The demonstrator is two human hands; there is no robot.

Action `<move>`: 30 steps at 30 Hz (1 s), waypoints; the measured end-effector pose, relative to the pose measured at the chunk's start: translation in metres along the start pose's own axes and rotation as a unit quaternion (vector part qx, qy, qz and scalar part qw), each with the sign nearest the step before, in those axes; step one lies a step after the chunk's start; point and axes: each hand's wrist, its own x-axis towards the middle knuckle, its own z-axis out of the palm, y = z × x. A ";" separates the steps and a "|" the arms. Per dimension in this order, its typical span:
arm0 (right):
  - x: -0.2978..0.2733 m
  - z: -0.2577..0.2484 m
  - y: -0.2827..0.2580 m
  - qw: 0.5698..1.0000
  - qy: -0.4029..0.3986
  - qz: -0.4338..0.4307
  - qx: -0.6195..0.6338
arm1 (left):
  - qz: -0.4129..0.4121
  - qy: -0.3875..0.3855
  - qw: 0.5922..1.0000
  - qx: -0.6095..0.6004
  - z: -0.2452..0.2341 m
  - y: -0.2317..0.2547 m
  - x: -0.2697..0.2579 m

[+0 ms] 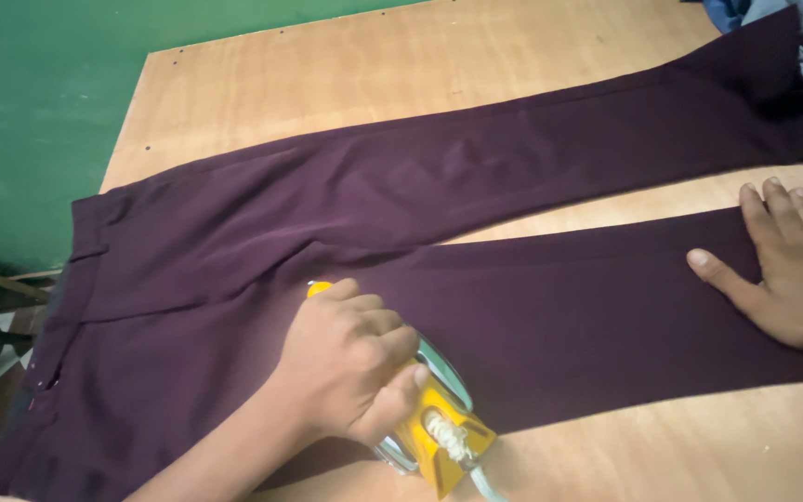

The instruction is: The person irons a pair of dark purple trousers laid out on a wooden table. They smooth the fabric with one hand while moving a yellow iron back and forth over the legs and waist area to remove wrinkles.

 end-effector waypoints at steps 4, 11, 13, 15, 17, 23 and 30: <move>0.000 0.004 0.003 1.000 0.015 -0.012 0.014 | -0.053 0.009 0.998 0.043 -0.004 0.002 -0.012; 0.002 0.015 0.011 0.997 0.050 -0.032 0.043 | -0.134 0.062 0.982 0.114 -0.004 0.019 -0.031; 0.001 0.022 0.017 0.998 0.051 -0.024 0.041 | -0.175 0.074 0.972 0.139 -0.004 0.027 -0.039; 0.002 0.029 0.025 0.998 0.038 -0.018 0.044 | -0.196 0.079 0.964 0.161 -0.004 0.031 -0.046; 0.004 0.040 0.032 0.997 0.038 -0.005 0.071 | -0.213 0.084 0.957 0.180 -0.006 0.033 -0.053; -0.002 0.073 0.032 0.969 0.035 0.111 0.219 | -0.249 0.102 0.931 0.245 -0.010 0.028 -0.063; -0.005 0.099 0.033 0.848 -0.022 0.248 0.469 | -0.260 0.127 0.909 0.301 -0.026 0.011 -0.090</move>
